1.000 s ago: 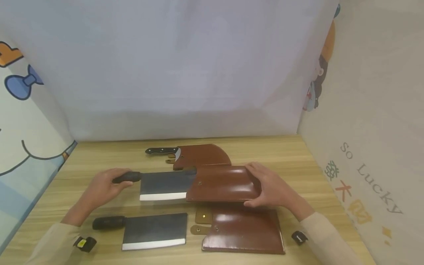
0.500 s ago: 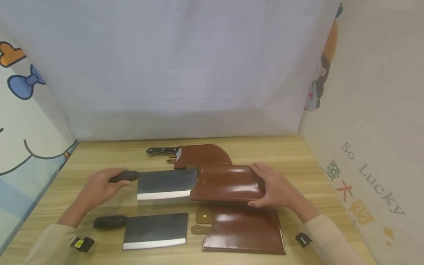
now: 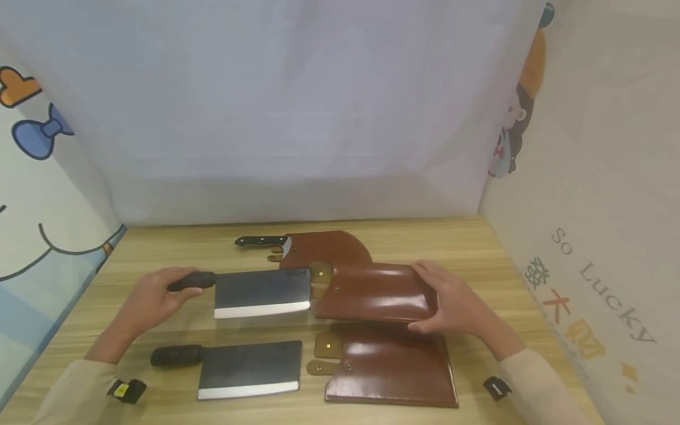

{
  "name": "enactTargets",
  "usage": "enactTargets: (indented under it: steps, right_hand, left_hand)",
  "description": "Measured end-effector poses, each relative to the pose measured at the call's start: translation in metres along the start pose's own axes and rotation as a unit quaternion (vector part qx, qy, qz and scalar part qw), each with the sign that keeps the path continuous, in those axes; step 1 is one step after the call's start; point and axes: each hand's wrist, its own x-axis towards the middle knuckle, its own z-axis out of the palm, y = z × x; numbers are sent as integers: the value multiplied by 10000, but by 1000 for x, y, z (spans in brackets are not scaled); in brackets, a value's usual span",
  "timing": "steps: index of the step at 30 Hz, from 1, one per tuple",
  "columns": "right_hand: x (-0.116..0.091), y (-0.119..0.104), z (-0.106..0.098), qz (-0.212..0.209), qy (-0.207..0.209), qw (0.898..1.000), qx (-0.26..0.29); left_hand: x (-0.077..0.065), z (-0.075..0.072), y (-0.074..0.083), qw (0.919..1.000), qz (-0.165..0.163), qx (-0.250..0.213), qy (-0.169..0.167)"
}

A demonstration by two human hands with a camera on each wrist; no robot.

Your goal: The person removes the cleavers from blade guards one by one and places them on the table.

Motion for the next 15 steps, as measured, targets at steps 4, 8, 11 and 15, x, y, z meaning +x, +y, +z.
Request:
enactTargets:
  steps: [4, 8, 11, 15]
  right_hand:
    - [-4, 5, -2, 92, 0, 10000, 2]
    - [-8, 10, -2, 166, -14, 9999, 35]
    - [-9, 14, -1, 160, -13, 9999, 9]
    - [-9, 18, 3, 78, 5, 10000, -5]
  left_hand:
    - [-1, -2, -2, 10000, -47, 33, -49]
    - [-4, -2, -5, 10000, -40, 18, -78]
    - [-6, 0, -7, 10000, 12, 67, -63]
    - [-9, 3, -10, 9998, 34, 162, -126]
